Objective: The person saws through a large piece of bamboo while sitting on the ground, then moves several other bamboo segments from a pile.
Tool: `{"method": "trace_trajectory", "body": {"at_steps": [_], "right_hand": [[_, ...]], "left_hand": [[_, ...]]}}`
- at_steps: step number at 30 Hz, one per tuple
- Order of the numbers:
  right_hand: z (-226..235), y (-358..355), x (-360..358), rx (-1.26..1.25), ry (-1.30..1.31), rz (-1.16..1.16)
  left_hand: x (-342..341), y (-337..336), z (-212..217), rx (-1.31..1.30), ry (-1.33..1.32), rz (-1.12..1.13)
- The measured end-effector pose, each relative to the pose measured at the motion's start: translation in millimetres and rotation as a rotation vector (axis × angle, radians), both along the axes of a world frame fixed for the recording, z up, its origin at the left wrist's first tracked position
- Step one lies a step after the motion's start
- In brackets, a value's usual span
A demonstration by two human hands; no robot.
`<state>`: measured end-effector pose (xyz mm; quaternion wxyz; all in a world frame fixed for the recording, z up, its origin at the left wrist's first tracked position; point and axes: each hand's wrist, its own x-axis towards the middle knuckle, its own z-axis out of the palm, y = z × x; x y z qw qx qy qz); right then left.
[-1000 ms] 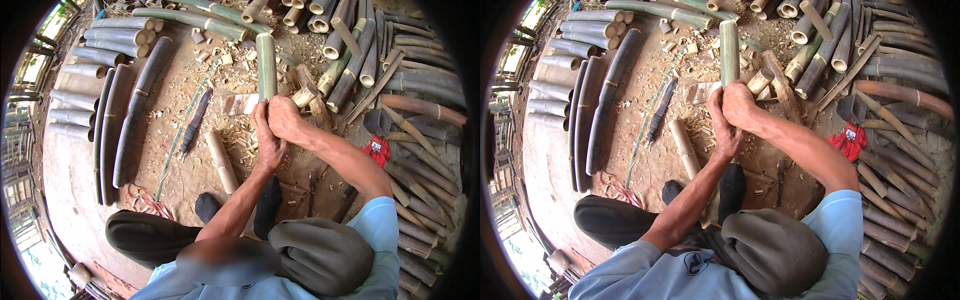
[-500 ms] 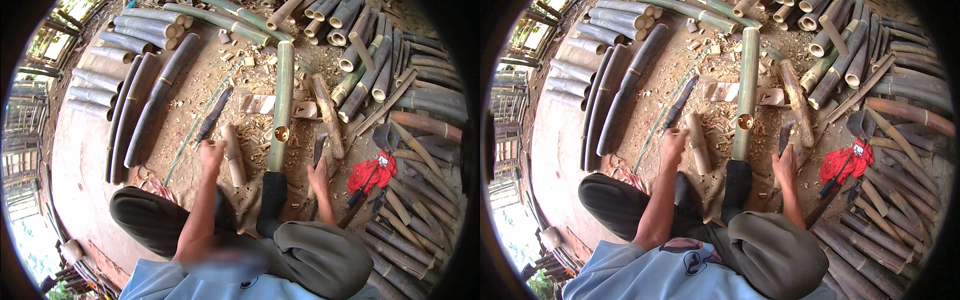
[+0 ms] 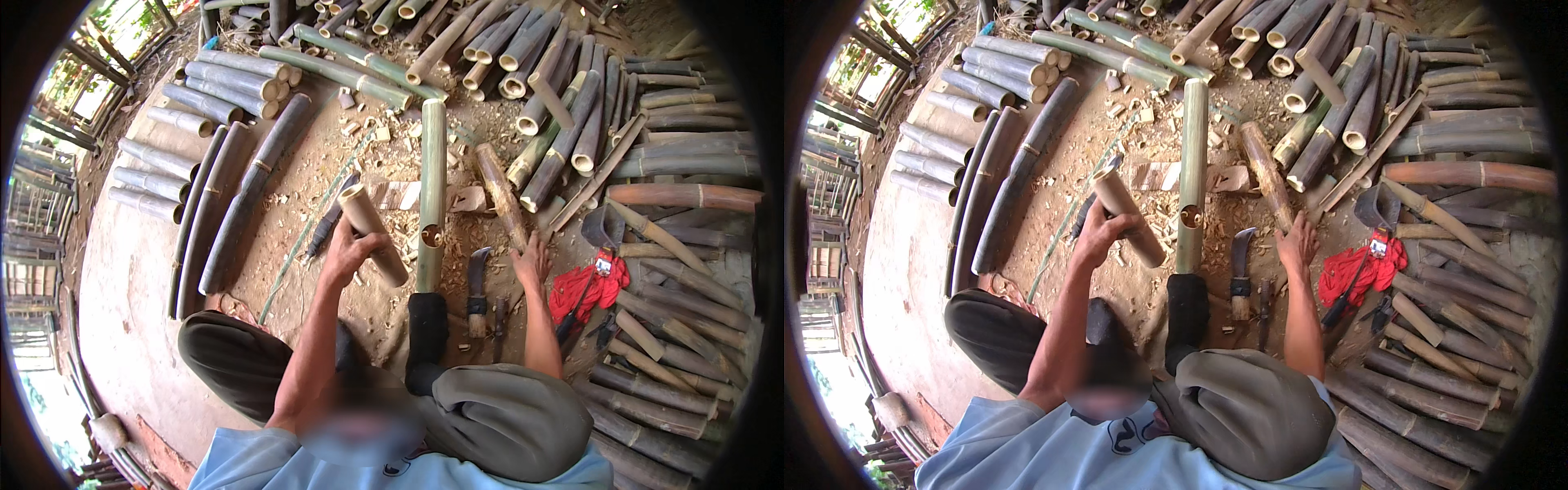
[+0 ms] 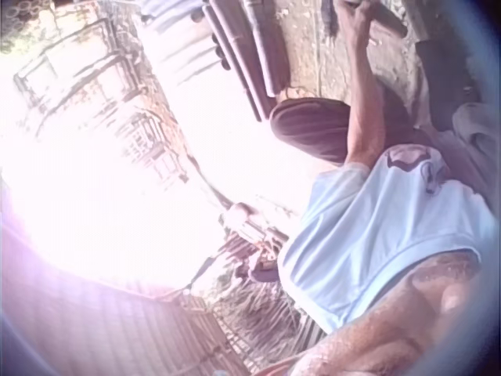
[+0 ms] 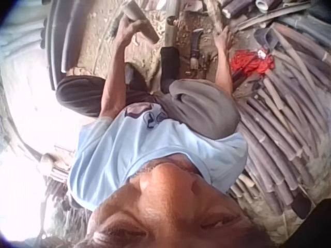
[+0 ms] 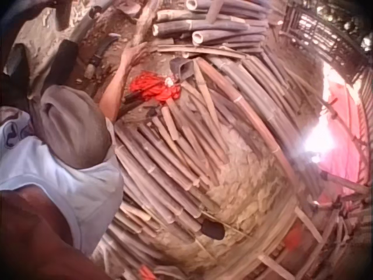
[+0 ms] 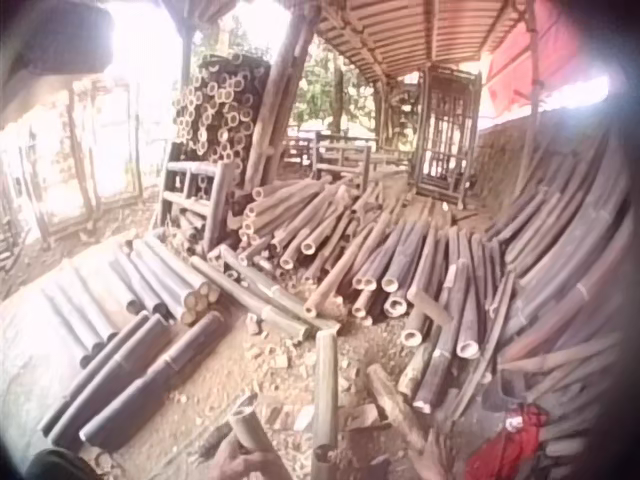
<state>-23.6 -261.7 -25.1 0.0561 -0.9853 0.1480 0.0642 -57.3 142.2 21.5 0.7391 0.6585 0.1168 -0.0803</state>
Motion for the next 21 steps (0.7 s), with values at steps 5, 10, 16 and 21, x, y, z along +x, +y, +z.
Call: {"method": "trace_trajectory", "body": {"at_steps": [5,10,16,21], "right_hand": [[-16,-26,14,0.055,-0.058,0.163],[40,-6,2,0.883,-0.001,-0.123],[99,18,-88,1.781,-0.030,-0.204],[130,19,-125,1.819,0.135,-0.052]], "left_hand": [[41,-27,57,0.132,-0.176,-0.320],[57,-60,57,0.354,-0.319,-0.406],[50,-82,59,0.466,-0.485,-0.438],[48,-88,67,0.384,-0.568,-0.454]]}}
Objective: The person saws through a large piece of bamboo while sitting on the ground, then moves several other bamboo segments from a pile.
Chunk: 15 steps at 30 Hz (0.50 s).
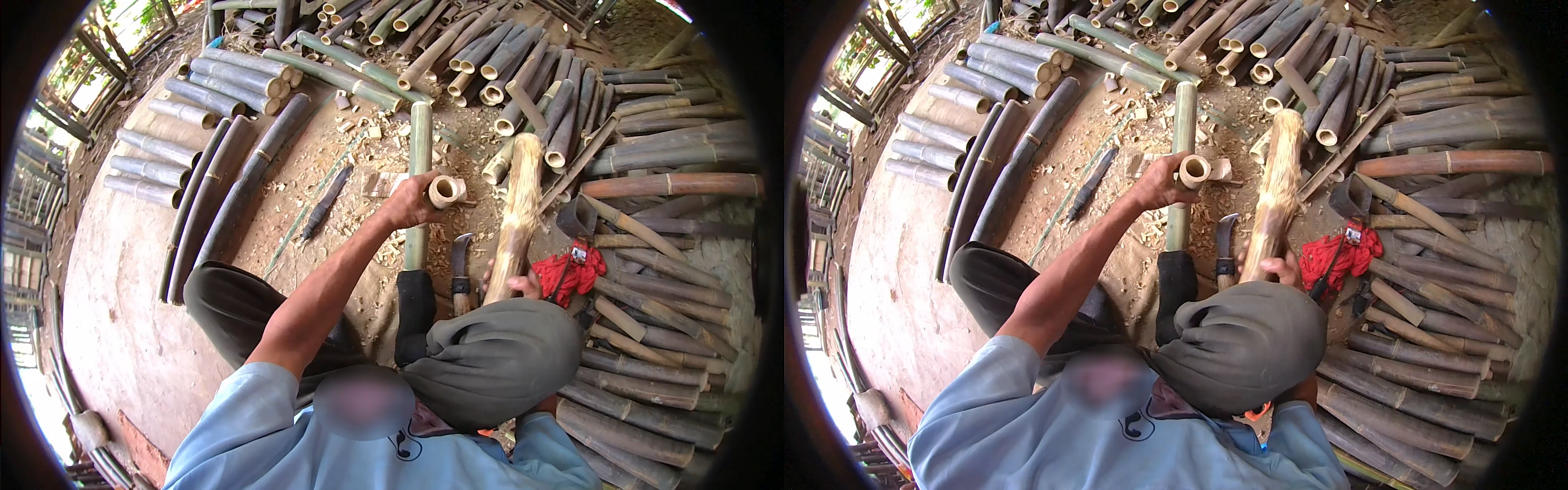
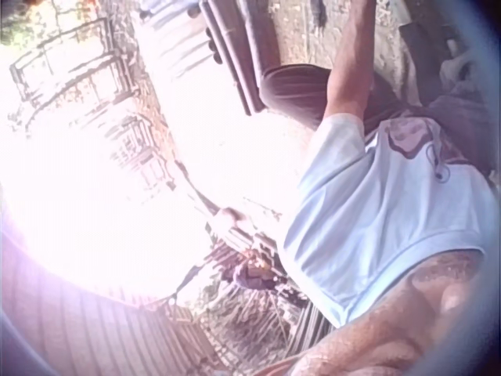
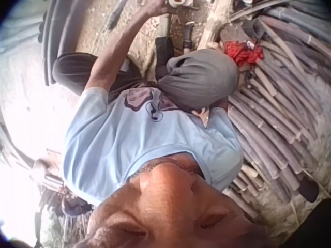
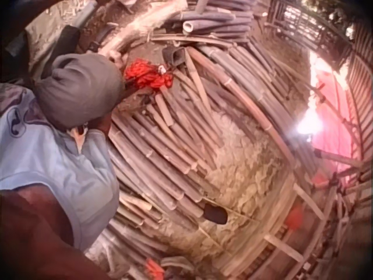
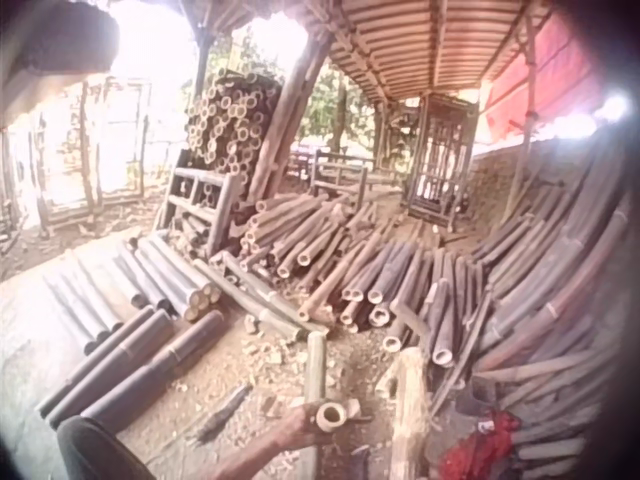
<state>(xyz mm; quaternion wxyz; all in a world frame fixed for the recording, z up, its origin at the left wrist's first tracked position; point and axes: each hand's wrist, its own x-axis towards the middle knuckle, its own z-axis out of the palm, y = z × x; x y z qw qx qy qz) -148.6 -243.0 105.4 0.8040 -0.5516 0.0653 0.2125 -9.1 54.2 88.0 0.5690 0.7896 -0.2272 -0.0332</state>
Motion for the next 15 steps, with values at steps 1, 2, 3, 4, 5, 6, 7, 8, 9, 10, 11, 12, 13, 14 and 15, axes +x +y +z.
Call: {"method": "trace_trajectory", "body": {"at_steps": [1,2,3,4,5,6,7,8,9,10,11,12,13,14,15], "right_hand": [[10,0,-3,-0.143,0.051,0.041],[18,2,-6,-0.202,0.067,-0.012],[23,7,-5,-0.252,0.084,-0.057],[27,15,-5,-0.301,0.100,-0.101],[27,28,-7,-0.351,0.066,-0.146],[26,30,-4,-0.393,-0.093,-0.171],[21,29,-1,-0.434,-0.252,-0.197],[15,29,2,-0.474,-0.412,-0.222],[14,37,3,-0.528,-0.504,-0.277],[13,46,5,-0.586,-0.594,-0.335],[15,51,9,-0.710,-0.737,-0.339],[25,56,11,-0.830,-0.881,-0.347],[46,68,8,-0.958,-0.717,-0.263],[33,65,20,-1.085,-0.747,-0.177],[41,70,28,-1.281,-0.678,-0.023]], "left_hand": [[-2,-1,8,0.018,0.013,0.005],[-1,-2,10,0.027,0.028,-0.013],[1,2,10,0.044,0.044,-0.023],[2,5,11,0.061,0.061,-0.032],[0,7,10,0.085,0.084,-0.024],[0,5,10,0.073,0.099,-0.035],[1,4,9,0.061,0.114,-0.047],[2,2,9,0.050,0.128,-0.060],[-1,6,12,0.053,0.125,-0.043],[-1,10,7,0.052,0.113,-0.031],[-2,13,3,0.051,0.101,-0.020],[-2,14,2,0.054,0.087,-0.013],[-1,14,2,0.050,0.094,-0.019],[0,14,2,0.046,0.101,-0.026],[2,8,1,0.029,0.105,-0.041]]}}
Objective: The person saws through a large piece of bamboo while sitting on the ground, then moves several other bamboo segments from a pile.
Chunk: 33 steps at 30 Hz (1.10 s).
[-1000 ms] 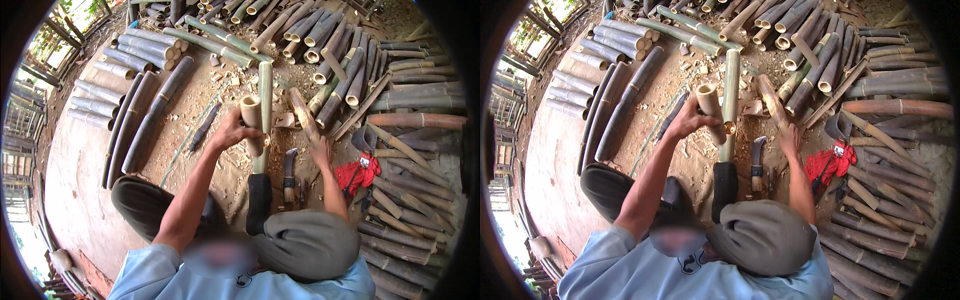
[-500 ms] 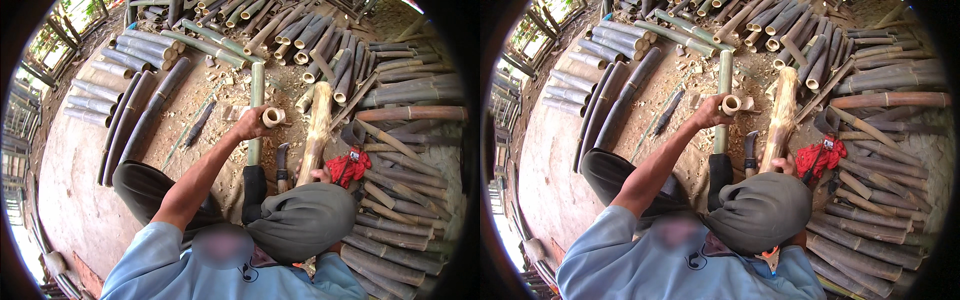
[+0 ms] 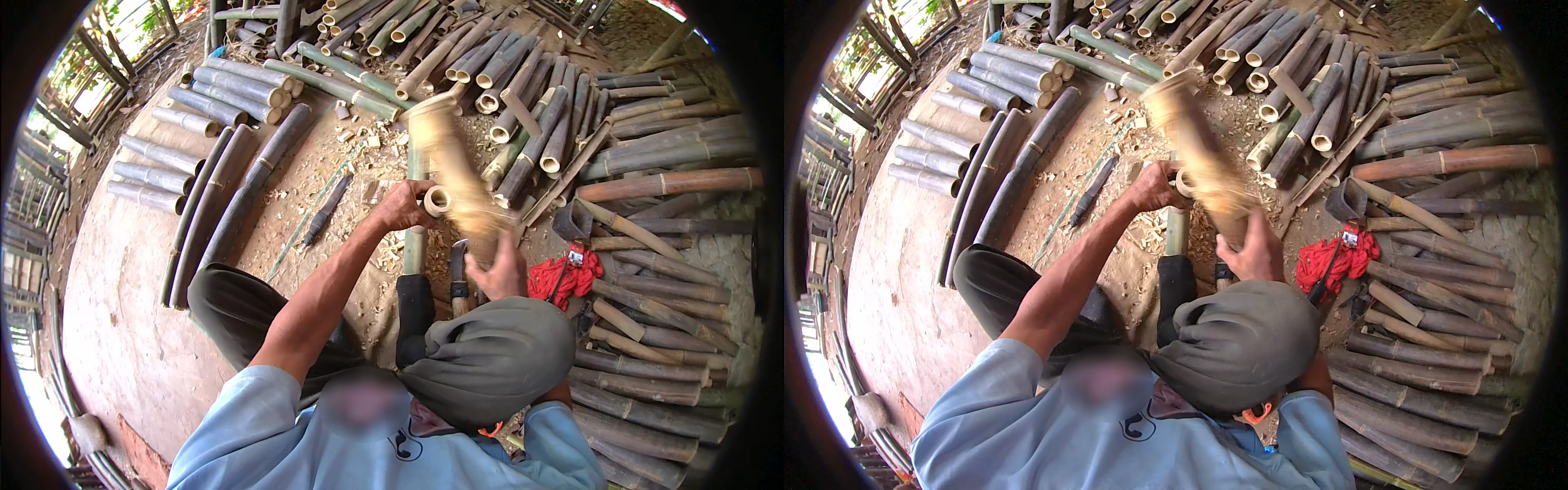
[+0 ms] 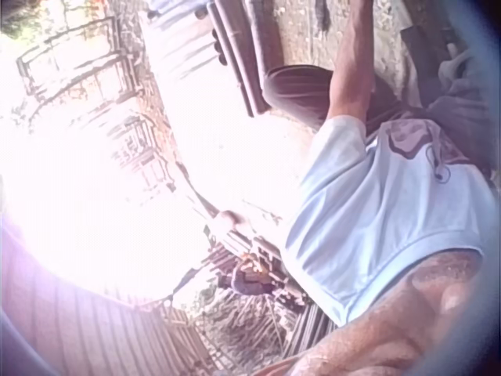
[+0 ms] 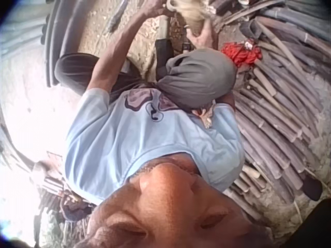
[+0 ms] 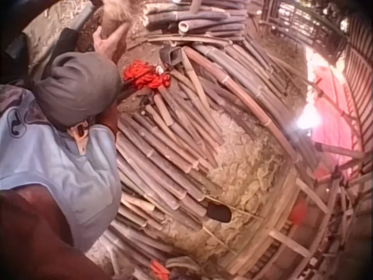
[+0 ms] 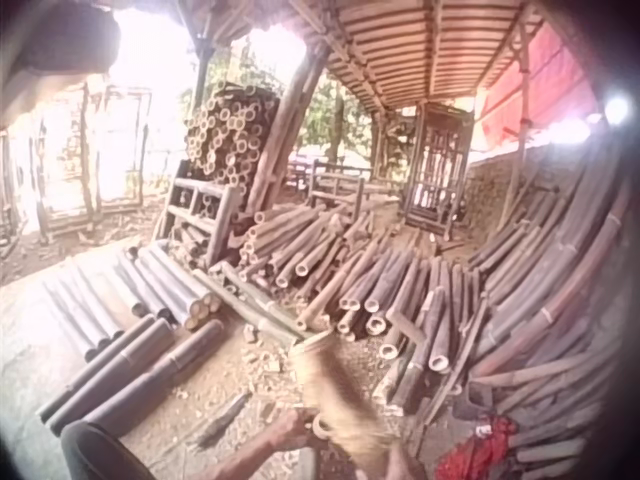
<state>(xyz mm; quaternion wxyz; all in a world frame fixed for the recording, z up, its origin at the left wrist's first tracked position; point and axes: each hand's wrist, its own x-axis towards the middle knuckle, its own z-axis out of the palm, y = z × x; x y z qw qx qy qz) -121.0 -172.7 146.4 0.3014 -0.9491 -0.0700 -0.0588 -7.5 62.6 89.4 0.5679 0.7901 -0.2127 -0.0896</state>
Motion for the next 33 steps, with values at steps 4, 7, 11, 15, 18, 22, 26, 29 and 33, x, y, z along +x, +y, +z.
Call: {"method": "trace_trajectory", "body": {"at_steps": [4,7,11,15,18,22,26,29,33], "right_hand": [[45,16,19,-0.023,0.058,0.044],[72,22,19,0.151,-0.126,0.114],[95,28,17,0.264,-0.387,0.149],[39,12,28,0.291,-0.301,0.036],[-42,-29,31,0.140,-0.147,-0.098],[-143,-91,20,0.103,0.083,-0.133],[-156,-86,6,-0.483,0.070,-0.224],[-162,-73,5,-0.662,-0.012,-0.096],[-182,-36,-1,-0.623,0.343,0.062]], "left_hand": [[3,1,-5,0.050,0.035,0.008],[5,6,-10,0.015,0.027,-0.014],[3,7,-11,0.023,0.038,0.009],[-2,8,-2,0.010,-0.014,0.028],[-14,-7,-5,-0.132,-0.086,0.129],[-24,-39,-10,-0.332,-0.062,0.290],[-33,-63,-22,-0.271,-0.084,0.468],[-43,-62,-8,-0.200,-0.163,0.513],[-36,-50,-13,-0.325,-0.138,0.505]]}}
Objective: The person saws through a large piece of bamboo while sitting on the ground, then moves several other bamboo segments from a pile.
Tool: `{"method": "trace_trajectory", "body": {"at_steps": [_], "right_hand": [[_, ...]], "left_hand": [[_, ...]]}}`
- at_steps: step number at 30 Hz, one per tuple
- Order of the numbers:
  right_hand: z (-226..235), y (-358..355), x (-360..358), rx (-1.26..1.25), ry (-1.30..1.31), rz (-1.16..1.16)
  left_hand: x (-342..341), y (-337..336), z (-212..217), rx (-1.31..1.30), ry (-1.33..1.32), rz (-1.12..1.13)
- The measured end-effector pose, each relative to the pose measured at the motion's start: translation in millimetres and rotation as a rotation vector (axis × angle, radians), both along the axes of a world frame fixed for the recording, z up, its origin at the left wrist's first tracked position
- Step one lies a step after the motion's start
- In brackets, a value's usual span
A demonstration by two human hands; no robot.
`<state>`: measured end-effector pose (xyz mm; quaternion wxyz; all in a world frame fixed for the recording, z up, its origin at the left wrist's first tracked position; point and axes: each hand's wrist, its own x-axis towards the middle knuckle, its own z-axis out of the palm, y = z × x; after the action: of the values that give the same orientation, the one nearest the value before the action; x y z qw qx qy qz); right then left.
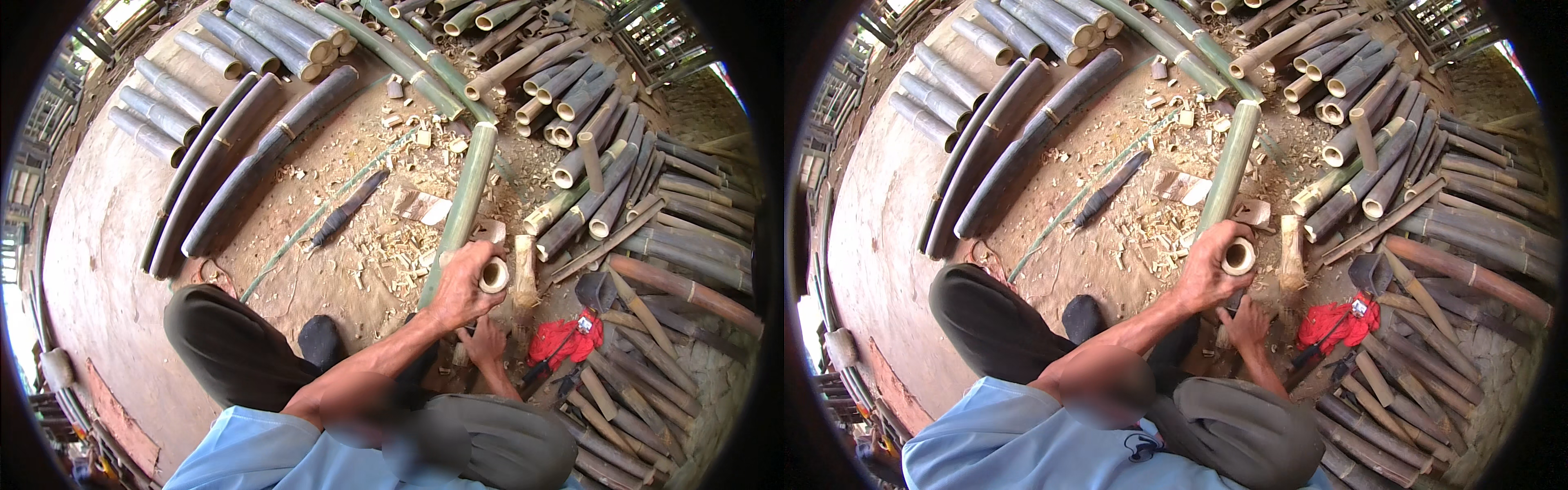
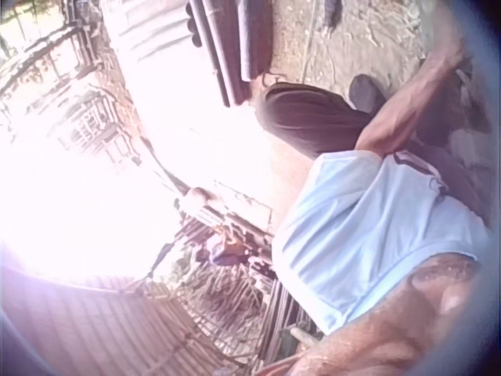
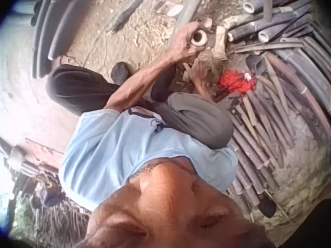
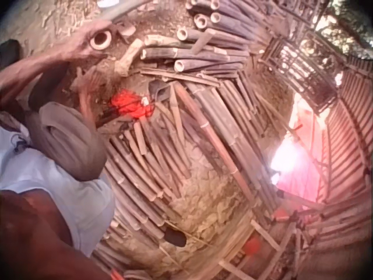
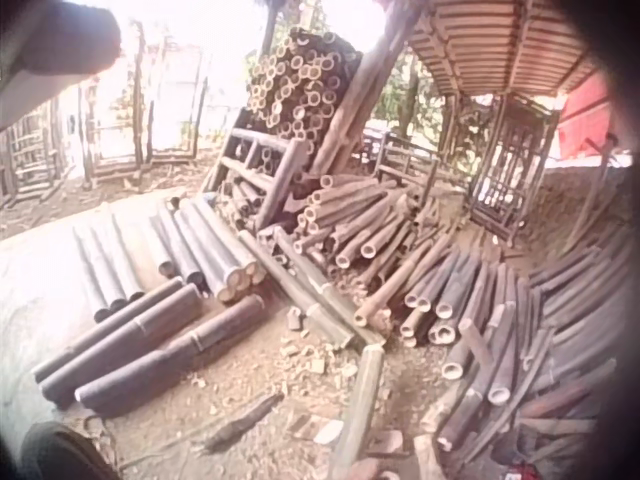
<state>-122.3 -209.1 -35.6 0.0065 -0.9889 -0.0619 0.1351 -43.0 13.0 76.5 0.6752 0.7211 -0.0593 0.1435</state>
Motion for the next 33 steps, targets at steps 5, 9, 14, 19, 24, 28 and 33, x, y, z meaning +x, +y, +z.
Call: {"method": "trace_trajectory", "body": {"at_steps": [5,9,14,19,24,28,33], "right_hand": [[-6,11,-1,0.313,0.264,-0.308],[4,-3,6,1.112,0.311,-0.722],[66,31,34,1.441,0.581,-0.705],[29,4,42,0.898,0.259,-0.211],[23,16,88,0.536,0.548,-0.497],[49,19,116,0.646,0.396,-0.445],[90,29,175,0.070,0.251,0.117]], "left_hand": [[76,72,14,-0.179,0.534,0.424],[70,104,-49,0.229,0.711,0.344],[29,34,-4,0.325,0.237,-0.131],[34,-35,1,0.804,-0.011,-0.892],[65,-49,-46,0.915,0.256,-1.187],[63,-49,-41,0.659,0.186,-0.867],[65,-33,-36,0.394,0.174,-0.530]]}}
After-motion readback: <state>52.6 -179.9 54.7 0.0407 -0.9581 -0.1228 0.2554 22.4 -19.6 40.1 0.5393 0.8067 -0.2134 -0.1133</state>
